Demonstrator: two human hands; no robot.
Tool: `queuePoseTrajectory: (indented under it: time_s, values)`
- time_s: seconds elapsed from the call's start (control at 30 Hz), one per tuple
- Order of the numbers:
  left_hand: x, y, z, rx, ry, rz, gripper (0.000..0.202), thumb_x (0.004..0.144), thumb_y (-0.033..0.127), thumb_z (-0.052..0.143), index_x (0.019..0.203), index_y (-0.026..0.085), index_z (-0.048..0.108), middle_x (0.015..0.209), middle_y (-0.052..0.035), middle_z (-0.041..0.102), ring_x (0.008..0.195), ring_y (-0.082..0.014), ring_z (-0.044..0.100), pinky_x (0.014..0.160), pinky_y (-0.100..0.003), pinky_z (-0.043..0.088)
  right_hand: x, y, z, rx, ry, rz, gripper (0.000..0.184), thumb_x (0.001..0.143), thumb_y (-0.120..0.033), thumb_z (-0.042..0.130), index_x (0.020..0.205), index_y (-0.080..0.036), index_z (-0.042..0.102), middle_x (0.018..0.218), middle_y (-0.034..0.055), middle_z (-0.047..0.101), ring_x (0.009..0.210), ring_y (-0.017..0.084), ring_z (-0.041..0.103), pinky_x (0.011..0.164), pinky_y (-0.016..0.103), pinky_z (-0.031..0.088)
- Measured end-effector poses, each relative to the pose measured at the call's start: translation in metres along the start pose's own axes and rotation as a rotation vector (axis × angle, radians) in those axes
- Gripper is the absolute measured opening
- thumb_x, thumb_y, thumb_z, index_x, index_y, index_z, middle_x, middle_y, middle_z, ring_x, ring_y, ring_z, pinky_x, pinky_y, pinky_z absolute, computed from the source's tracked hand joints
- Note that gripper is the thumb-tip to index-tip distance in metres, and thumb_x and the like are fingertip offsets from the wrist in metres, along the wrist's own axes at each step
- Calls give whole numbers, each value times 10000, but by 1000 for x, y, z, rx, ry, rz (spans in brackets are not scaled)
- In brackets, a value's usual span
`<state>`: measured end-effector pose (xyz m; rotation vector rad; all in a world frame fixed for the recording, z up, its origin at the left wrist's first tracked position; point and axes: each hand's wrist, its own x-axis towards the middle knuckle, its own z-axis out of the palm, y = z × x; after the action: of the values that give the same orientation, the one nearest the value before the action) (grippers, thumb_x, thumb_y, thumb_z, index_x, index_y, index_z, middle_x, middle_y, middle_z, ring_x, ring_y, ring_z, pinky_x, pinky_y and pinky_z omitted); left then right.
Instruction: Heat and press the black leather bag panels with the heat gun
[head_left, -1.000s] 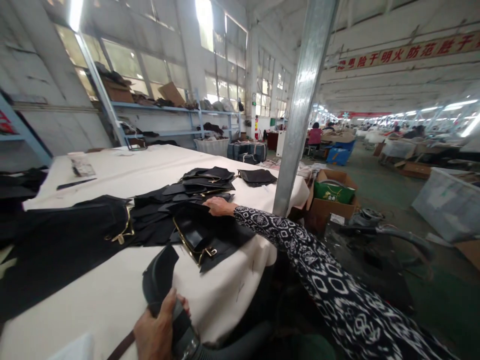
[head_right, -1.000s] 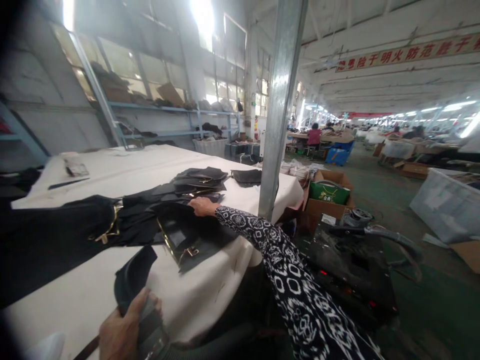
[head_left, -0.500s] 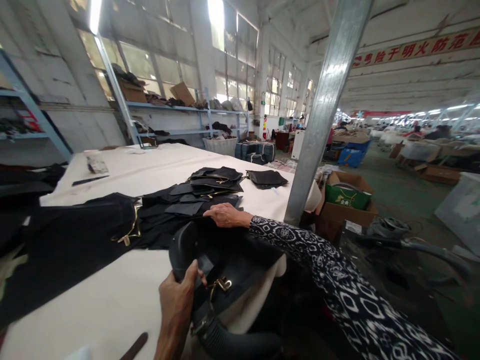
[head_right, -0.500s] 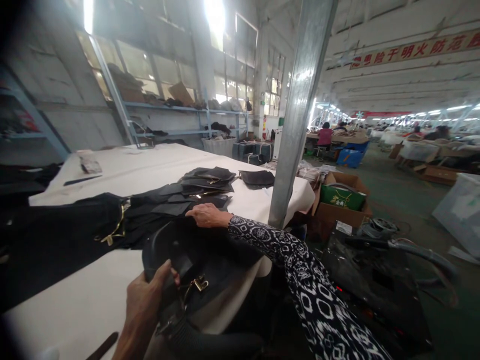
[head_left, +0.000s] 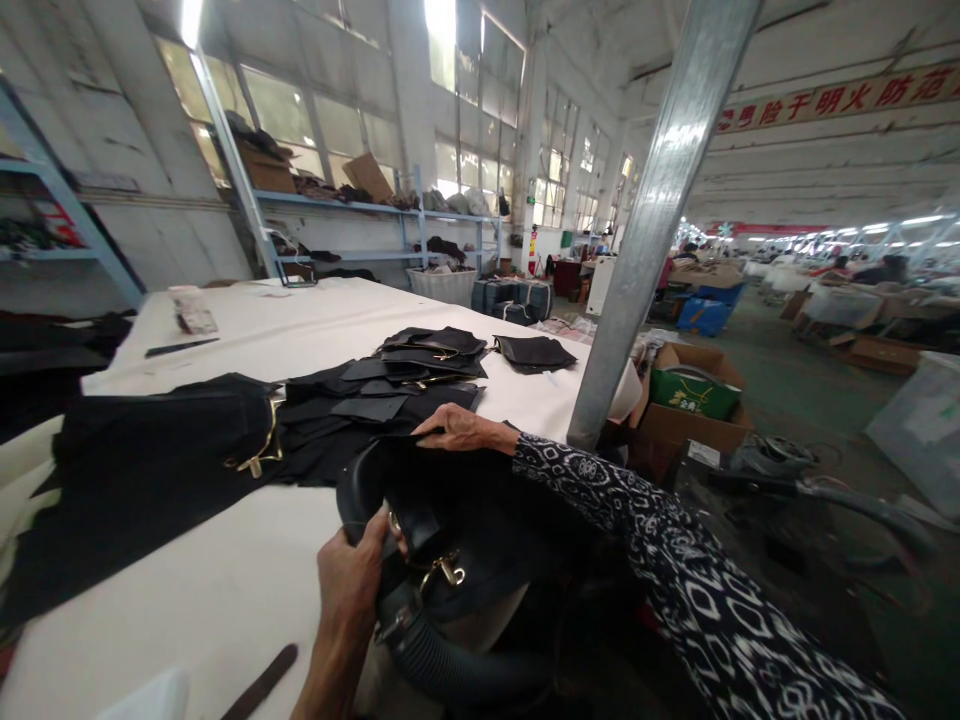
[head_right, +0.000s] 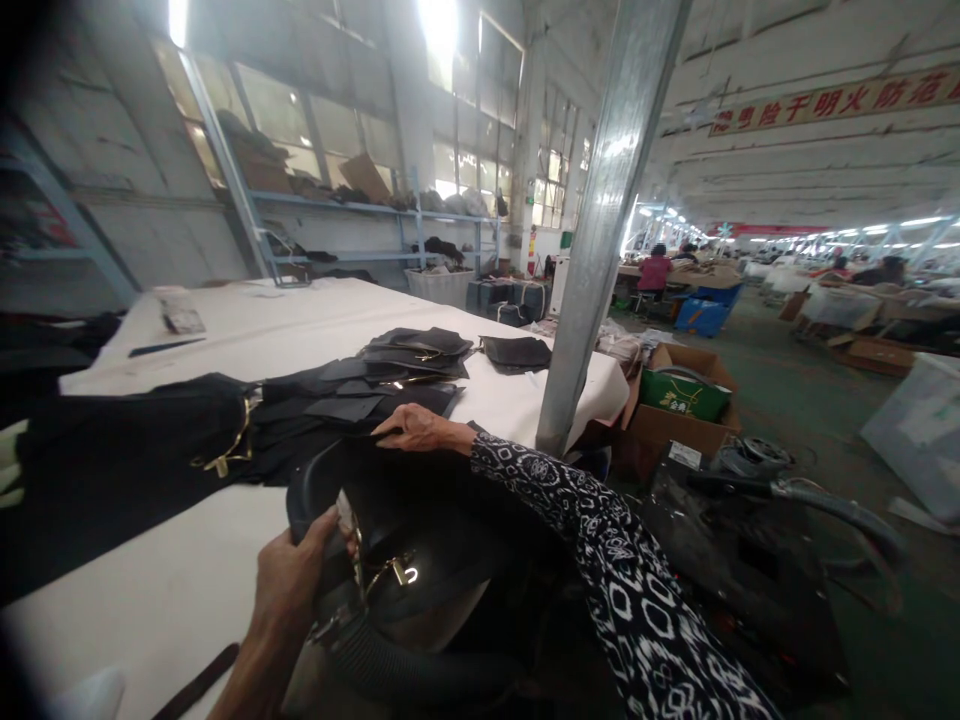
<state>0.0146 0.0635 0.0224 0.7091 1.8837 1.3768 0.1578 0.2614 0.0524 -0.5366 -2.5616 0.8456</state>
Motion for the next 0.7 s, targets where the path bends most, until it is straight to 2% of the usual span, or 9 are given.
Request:
queuePoseTrajectory:
  time_s: [0.07,0.13,0.27,0.43,0.6,0.7]
  values:
    - [3,-4,-3,-40,9,-43,400,565,517,707,656,132,648,522,-82,647,479,-234,611,454,-340,501,-3,2,-3,106,-2,27,251,853,-309,663,918,-85,754,638,-21,565,590,94,453,576,210,319]
    - [3,-7,-5,-91,-9,-80,414,571,522,708,681,127,651,536,-89,660,469,-235,614,448,-344,505,-7,4,-7,176,11,56,305,848,-377,644,812,-82,712,585,-40,458,553,81,358,531,220,254]
    - [-5,-9,-7,-102,-20,-64,415,569,528,718,675,133,649,541,-85,668,465,-227,617,457,-336,515,-13,6,-11,233,8,83,364,838,-442,617,691,-108,619,589,-41,406,547,77,315,512,232,222]
    - [-14,-8,-3,-67,-103,18,422,563,541,731,640,135,644,522,-83,654,471,-222,613,465,-325,508,-21,-6,-9,315,-37,122,385,805,-497,683,737,-119,658,621,-29,479,559,87,391,522,225,292]
    - [-10,-13,0,-86,-186,29,437,561,544,750,663,129,658,534,-87,663,472,-223,620,479,-325,511,-39,-17,-5,471,3,411,364,634,-410,853,815,-150,674,791,18,649,678,147,577,602,238,465]
    - [-12,-13,0,-124,-227,28,437,563,551,753,650,135,649,524,-81,656,460,-220,614,471,-322,506,-49,-18,-3,517,7,458,302,694,-364,794,878,-162,665,895,41,689,746,171,635,670,258,528]
